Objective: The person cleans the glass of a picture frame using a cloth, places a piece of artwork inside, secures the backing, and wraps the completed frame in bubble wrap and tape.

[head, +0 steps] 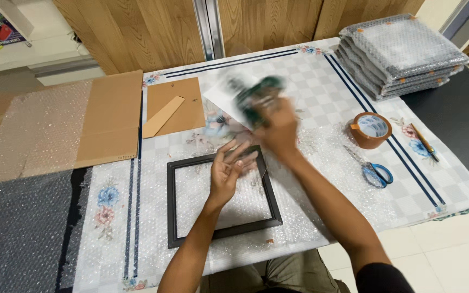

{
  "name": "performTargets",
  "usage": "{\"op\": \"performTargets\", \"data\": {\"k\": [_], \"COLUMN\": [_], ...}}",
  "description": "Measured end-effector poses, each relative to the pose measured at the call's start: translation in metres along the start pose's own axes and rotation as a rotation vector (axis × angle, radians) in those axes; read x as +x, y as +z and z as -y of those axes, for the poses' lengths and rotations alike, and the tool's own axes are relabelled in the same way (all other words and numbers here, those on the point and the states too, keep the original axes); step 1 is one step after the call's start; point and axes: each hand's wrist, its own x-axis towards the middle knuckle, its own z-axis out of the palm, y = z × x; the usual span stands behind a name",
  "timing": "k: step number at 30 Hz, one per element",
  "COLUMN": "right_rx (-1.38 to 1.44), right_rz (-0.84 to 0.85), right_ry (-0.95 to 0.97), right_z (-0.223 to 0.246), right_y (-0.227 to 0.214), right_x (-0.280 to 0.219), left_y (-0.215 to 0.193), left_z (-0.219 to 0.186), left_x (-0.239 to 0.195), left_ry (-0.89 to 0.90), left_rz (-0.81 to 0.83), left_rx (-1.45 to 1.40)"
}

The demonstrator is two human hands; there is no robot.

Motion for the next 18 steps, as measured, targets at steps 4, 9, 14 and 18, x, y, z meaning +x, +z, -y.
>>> {"op": "performTargets", "data": {"k": [4,9,14,18], "right_rx": [0.348,1.382,1.180,0.955], "right_rz": [-0.365,-0.259,-0.086,-0.126], "right_ry": [0.946,1.733,1.562,1.490], "right_z": [-0.016,0.030,0.020,0.038], "right_y": [-0.039,-0.066,-0.064,-0.089], "right_x": [0.013,0.016,0.007,0.047], "left_y": [0.003,0.002,0.000,-0.004], "left_z": [-0.012,-0.010,-0.015,-0.021], "left_x": [0.008,0.008,0.009,0.010], "left_ry": [0.047,0.014,-0.054,-0.120], "left_rz": [-0.050,-0.105,-0.052,-0.164], "left_rx": [-0.120,-0.237,-0.266,-0.228]}}
